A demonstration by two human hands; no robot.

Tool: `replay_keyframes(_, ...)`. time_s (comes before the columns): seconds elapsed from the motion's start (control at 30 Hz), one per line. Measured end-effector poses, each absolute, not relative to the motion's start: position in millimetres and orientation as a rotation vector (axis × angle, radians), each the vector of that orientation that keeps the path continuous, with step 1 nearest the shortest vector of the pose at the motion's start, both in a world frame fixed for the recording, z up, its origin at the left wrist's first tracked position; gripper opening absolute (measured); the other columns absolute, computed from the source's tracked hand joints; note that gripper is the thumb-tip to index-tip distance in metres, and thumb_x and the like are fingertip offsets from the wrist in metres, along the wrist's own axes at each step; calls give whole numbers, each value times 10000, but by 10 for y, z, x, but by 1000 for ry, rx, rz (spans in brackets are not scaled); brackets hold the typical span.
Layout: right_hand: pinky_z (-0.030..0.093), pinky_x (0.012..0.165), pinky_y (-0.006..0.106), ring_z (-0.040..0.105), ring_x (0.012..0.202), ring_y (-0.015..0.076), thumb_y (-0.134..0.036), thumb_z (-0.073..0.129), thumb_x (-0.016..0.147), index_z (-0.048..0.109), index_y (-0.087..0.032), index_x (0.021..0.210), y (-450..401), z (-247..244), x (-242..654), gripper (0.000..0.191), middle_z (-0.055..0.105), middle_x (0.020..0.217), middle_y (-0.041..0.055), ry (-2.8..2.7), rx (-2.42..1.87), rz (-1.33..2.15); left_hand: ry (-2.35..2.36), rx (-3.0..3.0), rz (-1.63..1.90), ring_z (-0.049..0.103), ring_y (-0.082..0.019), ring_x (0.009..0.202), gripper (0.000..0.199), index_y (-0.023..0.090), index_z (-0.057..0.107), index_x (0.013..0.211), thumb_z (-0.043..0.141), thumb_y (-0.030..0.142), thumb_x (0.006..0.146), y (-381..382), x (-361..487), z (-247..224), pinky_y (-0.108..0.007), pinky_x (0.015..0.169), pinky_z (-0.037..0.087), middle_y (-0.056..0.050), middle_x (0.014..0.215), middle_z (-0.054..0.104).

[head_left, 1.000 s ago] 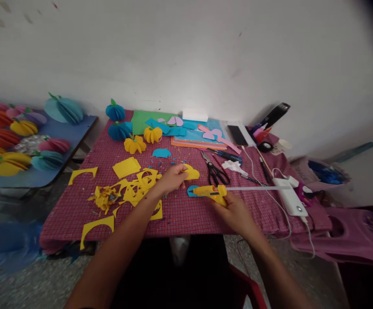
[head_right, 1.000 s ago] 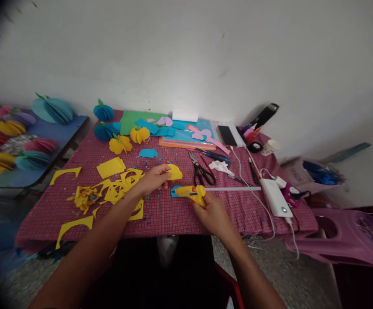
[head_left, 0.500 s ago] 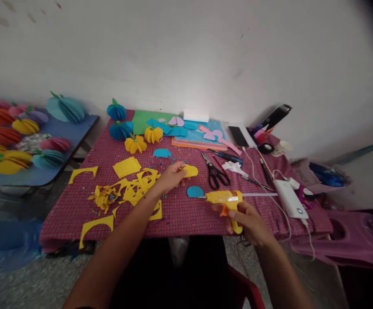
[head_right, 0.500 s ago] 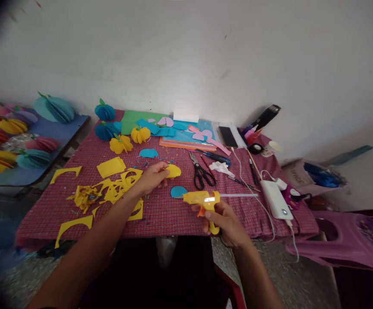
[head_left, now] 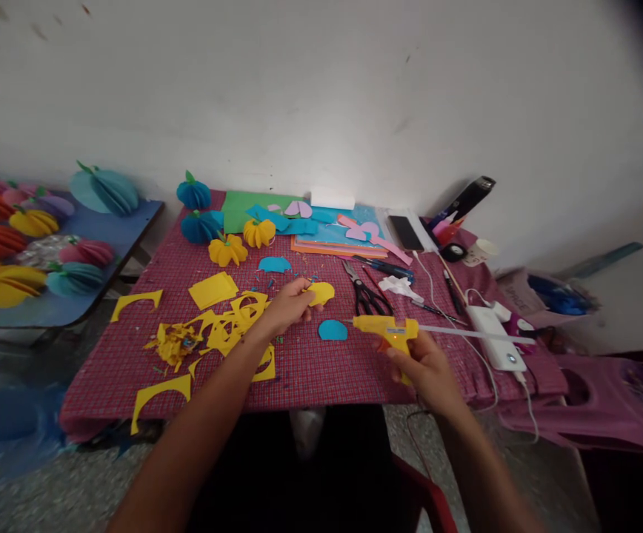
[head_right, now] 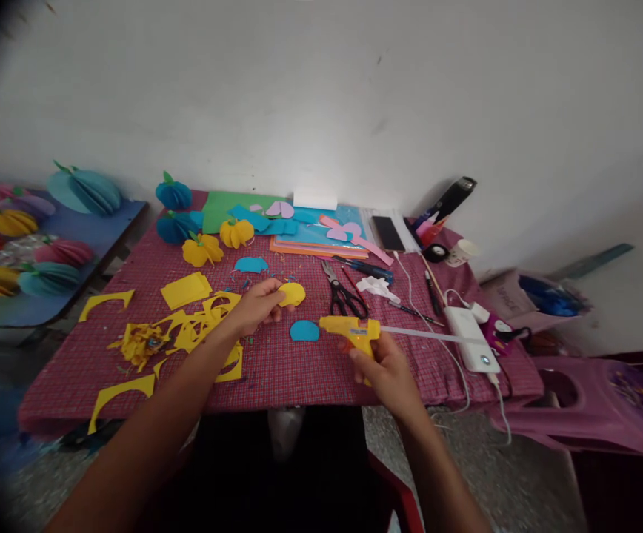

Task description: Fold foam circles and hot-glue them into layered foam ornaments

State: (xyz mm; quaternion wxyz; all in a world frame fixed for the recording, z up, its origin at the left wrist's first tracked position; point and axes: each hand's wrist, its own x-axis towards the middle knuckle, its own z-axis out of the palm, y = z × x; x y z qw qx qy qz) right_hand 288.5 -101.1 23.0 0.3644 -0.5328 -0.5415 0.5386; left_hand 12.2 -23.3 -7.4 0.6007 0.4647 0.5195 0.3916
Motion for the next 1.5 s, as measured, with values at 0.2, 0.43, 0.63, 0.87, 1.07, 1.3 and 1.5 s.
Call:
replay_keyframes(0.2, 417, 544, 268, 537, 608, 152, -458, 733, 767, 676, -161, 980, -1002, 146, 2979, 371, 685, 810, 51, -1474, -1520, 1276, 1065, 1099, 748, 531, -60, 417, 149, 199, 538, 988, 528, 274, 860, -266, 110, -103, -158, 351, 238, -32, 821, 735)
replay_keyframes(0.43, 371, 521, 254, 458, 575, 120, -471, 696, 813, 677, -148, 1072, -1009, 230, 2953, 414, 600, 754, 15, -1603, -1476, 1421, 1027, 1135, 624, 559, -62, 414, 120, 196, 498, 936, 537, 258, 841, -313, 108, -75, -152, 340, 279, -43, 842, 733)
replay_keyframes(0.63, 388, 513, 252, 465, 585, 126, -471, 656, 843, 657, -170, 1093, -1033, 241, 2964, 391, 598, 803, 26, -1665, -1479, 1392, 953, 1052, 629, 585, -57, 443, 125, 194, 476, 936, 536, 261, 849, -340, 123, 13, -139, 326, 271, -54, 919, 722)
replay_keyframes(0.87, 405, 521, 265, 486, 577, 145, -465, 616, 876, 649, -179, 1040, -1042, 164, 3109, 331, 577, 728, 12, -1707, -1544, 1259, 863, 1094, 523, 643, -93, 490, 108, 208, 463, 954, 517, 255, 872, -389, 158, -23, -142, 325, 317, 13, 807, 637)
replay_keyframes(1.07, 407, 532, 270, 502, 590, 151, -471, 617, 865, 648, -167, 1014, -1061, 188, 3328, 341, 597, 736, 20, -1675, -1617, 1050, 861, 1206, 349, 639, -109, 472, 63, 217, 451, 949, 478, 258, 910, -447, 202, 25, -144, 333, 307, 58, 635, 541)
replay_keyframes(1.3, 400, 513, 265, 500, 574, 141, -480, 640, 849, 633, -164, 1028, -1107, 150, 3329, 364, 603, 763, 21, -1584, -1610, 1150, 922, 1307, 309, 648, -124, 481, 63, 223, 453, 947, 449, 278, 918, -454, 211, -9, -150, 346, 338, 54, 604, 561)
replay_keyframes(1.5, 389, 506, 262, 492, 576, 136, -485, 640, 849, 637, -164, 1049, -1101, 194, 3233, 379, 619, 803, 37, -1595, -1557, 1221, 902, 1252, 368, 643, -125, 477, 100, 214, 465, 950, 494, 285, 886, -443, 206, -75, -143, 343, 301, 50, 588, 562)
